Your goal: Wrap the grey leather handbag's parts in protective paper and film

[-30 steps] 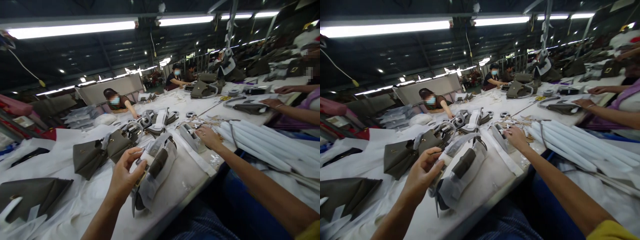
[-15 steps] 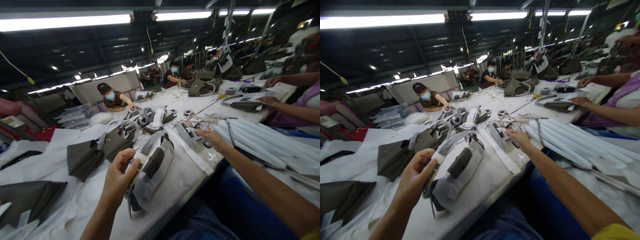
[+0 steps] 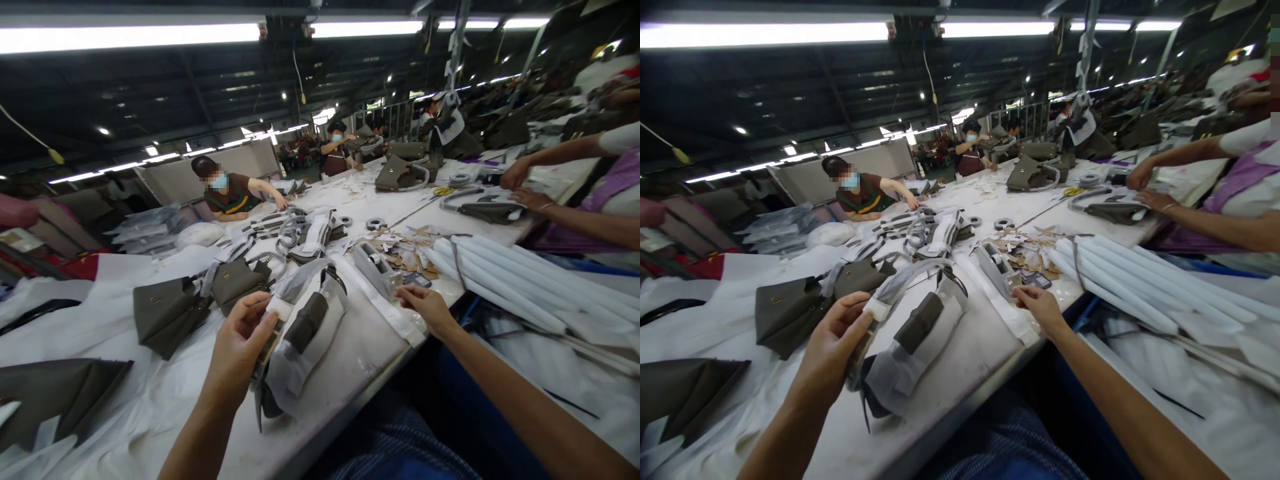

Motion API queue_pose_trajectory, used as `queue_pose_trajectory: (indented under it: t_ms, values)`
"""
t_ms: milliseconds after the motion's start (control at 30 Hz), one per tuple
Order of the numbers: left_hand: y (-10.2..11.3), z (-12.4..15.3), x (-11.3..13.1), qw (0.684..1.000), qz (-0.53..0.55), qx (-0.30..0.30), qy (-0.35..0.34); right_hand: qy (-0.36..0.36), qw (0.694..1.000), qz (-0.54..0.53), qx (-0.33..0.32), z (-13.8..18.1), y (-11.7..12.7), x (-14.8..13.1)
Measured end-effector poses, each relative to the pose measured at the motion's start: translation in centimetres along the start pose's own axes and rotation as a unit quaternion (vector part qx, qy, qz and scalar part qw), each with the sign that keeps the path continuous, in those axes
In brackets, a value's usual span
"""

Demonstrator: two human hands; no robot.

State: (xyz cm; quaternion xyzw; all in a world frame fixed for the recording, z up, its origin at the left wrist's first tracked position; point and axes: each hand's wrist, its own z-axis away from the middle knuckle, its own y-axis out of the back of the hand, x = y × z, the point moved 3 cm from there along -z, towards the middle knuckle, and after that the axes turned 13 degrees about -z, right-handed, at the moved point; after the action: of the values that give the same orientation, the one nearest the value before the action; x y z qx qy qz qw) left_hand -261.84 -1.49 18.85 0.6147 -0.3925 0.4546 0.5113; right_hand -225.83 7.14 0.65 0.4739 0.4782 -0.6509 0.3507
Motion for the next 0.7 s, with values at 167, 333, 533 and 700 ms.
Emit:
queue_pose_trajectory:
  t_ms: [167,333,533,700]
  values:
    - [-0.4,-0.1,-0.3,0.998,-0.031,-0.015,-0.049,0.063,0.981,-0.02,-0.182,5.9,-7.6,-4.9]
    - [-1.0,0.3,-0.1,0.986,-0.109,0.001,-0.126,0.078,0.948,-0.057,-0.303,11.8,-14.9,-8.9]
    - [-1.3,1.1,0.8,0.962,-0.19,0.055,-0.189,0.081,0.954,-0.032,-0.287,13.3,-18.9,-9.0]
    - [-1.2,1.8,1.3,0.952,-0.218,0.074,-0.201,0.084,0.956,0.031,-0.28,12.9,-18.9,-8.7]
